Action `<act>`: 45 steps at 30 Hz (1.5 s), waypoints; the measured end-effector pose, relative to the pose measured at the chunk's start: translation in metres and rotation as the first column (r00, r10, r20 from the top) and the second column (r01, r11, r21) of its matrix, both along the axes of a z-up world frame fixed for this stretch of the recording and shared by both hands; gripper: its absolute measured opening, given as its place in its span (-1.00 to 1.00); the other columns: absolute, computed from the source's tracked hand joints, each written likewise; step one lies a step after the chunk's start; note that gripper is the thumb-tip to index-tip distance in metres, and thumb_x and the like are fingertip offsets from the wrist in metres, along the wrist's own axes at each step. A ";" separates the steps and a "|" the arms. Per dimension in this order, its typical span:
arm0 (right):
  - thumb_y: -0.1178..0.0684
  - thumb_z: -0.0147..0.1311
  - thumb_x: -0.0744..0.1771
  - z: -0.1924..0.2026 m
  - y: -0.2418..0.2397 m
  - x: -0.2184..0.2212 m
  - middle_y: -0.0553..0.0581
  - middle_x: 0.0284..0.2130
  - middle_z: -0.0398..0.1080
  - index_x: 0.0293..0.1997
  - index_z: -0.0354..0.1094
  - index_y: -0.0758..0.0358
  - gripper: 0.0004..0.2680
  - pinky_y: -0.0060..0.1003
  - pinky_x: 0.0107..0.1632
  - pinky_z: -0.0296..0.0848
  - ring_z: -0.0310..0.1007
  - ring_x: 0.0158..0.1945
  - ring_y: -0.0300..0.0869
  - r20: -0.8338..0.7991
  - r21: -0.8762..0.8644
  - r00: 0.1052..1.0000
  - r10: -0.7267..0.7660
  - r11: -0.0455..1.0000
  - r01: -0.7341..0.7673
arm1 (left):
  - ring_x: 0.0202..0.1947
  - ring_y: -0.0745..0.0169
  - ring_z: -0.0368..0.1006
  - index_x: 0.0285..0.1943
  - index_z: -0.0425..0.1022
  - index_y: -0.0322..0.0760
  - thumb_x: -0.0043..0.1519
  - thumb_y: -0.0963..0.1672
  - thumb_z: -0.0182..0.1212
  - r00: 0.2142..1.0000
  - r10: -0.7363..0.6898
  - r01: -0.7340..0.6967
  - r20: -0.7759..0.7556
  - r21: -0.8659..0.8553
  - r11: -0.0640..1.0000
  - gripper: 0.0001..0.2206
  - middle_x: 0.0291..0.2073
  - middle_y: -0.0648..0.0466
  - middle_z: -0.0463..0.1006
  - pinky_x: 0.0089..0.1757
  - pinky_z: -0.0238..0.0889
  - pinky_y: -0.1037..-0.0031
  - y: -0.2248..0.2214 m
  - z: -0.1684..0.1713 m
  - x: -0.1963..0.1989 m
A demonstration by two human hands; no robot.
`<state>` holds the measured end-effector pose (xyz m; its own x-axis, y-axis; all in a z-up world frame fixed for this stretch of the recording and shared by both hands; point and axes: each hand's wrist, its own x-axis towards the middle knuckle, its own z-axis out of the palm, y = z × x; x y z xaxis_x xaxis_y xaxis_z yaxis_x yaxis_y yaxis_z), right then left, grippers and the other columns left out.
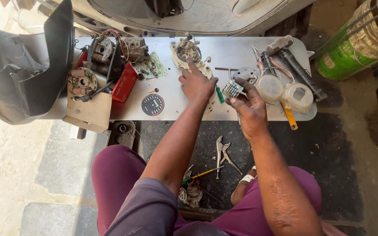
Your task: The person sits on a chair repairing a motorcycle instrument cluster. He manipulates a small digital odometer component by hand, uses pliers to work on its terminals, fits the component into the white plastic cluster housing, and uses a screwdriver on the housing.
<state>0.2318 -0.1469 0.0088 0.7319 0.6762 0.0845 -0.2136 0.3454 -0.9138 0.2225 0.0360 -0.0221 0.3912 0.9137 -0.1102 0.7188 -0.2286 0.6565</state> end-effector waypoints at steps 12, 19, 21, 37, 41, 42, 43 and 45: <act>0.20 0.10 0.39 0.005 -0.022 -0.009 0.09 0.07 0.43 0.33 0.23 0.26 -0.68 -0.11 0.15 0.52 0.45 0.10 -0.17 -0.096 0.180 0.994 0.052 0.983 -0.034 | -0.07 -0.02 0.58 0.56 0.00 0.02 -0.11 -0.01 0.42 0.959 -0.283 0.280 -0.009 -0.131 0.951 -0.03 0.00 -0.12 0.55 -0.04 0.48 0.26 0.024 0.072 -0.057; 0.10 0.08 0.40 0.030 -0.044 -0.047 0.15 -0.04 0.45 0.35 0.22 0.26 -0.66 -0.19 -0.21 0.55 0.55 -0.08 -0.07 -0.109 0.064 0.993 0.051 0.997 -0.044 | -0.09 -0.14 0.52 0.55 0.12 -0.18 -0.07 -0.06 0.22 0.655 -0.106 0.550 0.748 -0.376 0.746 -0.15 -0.02 -0.28 0.54 -0.17 0.49 0.06 0.003 0.108 -0.157; 0.14 0.14 0.38 0.036 -0.051 -0.058 0.19 -0.02 0.45 0.35 0.17 0.31 -0.63 -0.17 -0.13 0.60 0.56 -0.03 -0.06 -0.164 0.160 0.975 0.148 0.980 -0.122 | 0.10 -0.14 0.52 0.50 0.05 -0.21 0.03 0.00 0.16 0.432 0.028 0.763 0.901 -0.382 0.521 -0.22 0.17 -0.21 0.44 0.02 0.52 -0.08 -0.001 0.108 -0.180; 0.21 0.17 0.39 0.055 -0.102 -0.110 0.19 0.00 0.47 0.45 0.07 0.30 -0.55 -0.11 0.09 0.63 0.57 0.07 -0.05 0.135 0.181 0.966 0.220 0.953 -0.242 | 0.25 -0.24 0.42 0.56 0.14 -0.33 0.12 0.03 0.22 0.269 0.298 0.911 0.916 -0.342 0.228 -0.21 0.33 -0.23 0.36 0.09 0.42 -0.13 -0.072 0.058 -0.229; 0.19 0.14 0.39 0.055 -0.112 -0.109 0.20 0.01 0.47 0.44 0.09 0.29 -0.58 -0.11 0.11 0.63 0.56 0.09 -0.04 0.144 0.179 0.968 0.205 0.957 -0.230 | 0.27 -0.27 0.38 0.58 0.03 -0.27 0.05 0.03 0.23 0.330 0.231 0.890 0.915 -0.384 0.246 -0.14 0.35 -0.25 0.29 0.08 0.42 -0.16 -0.079 0.065 -0.225; 0.18 0.13 0.40 0.055 -0.115 -0.109 0.19 0.02 0.47 0.44 0.09 0.28 -0.59 -0.12 0.11 0.64 0.56 0.10 -0.05 0.148 0.179 0.970 0.195 0.959 -0.220 | 0.28 -0.27 0.36 0.59 0.00 -0.24 0.02 0.03 0.23 0.346 0.218 0.885 0.913 -0.395 0.248 -0.11 0.37 -0.25 0.27 0.08 0.42 -0.17 -0.080 0.066 -0.223; 0.18 0.13 0.40 0.053 -0.118 -0.109 0.19 0.02 0.47 0.44 0.09 0.28 -0.59 -0.12 0.11 0.64 0.56 0.10 -0.05 0.146 0.176 0.971 0.188 0.961 -0.212 | 0.28 -0.27 0.36 0.59 0.00 -0.24 0.02 0.03 0.23 0.349 0.218 0.886 0.911 -0.397 0.240 -0.11 0.37 -0.25 0.27 0.08 0.42 -0.17 -0.081 0.066 -0.222; 0.14 0.11 0.42 0.051 -0.122 -0.107 0.16 0.01 0.46 0.41 0.13 0.23 -0.64 -0.16 0.03 0.67 0.56 0.07 -0.08 0.171 0.185 0.970 0.170 0.962 -0.201 | 0.30 -0.26 0.34 0.60 -0.03 -0.23 0.02 0.02 0.24 0.347 0.199 0.884 0.917 -0.390 0.258 -0.10 0.38 -0.24 0.25 0.09 0.40 -0.19 -0.082 0.067 -0.220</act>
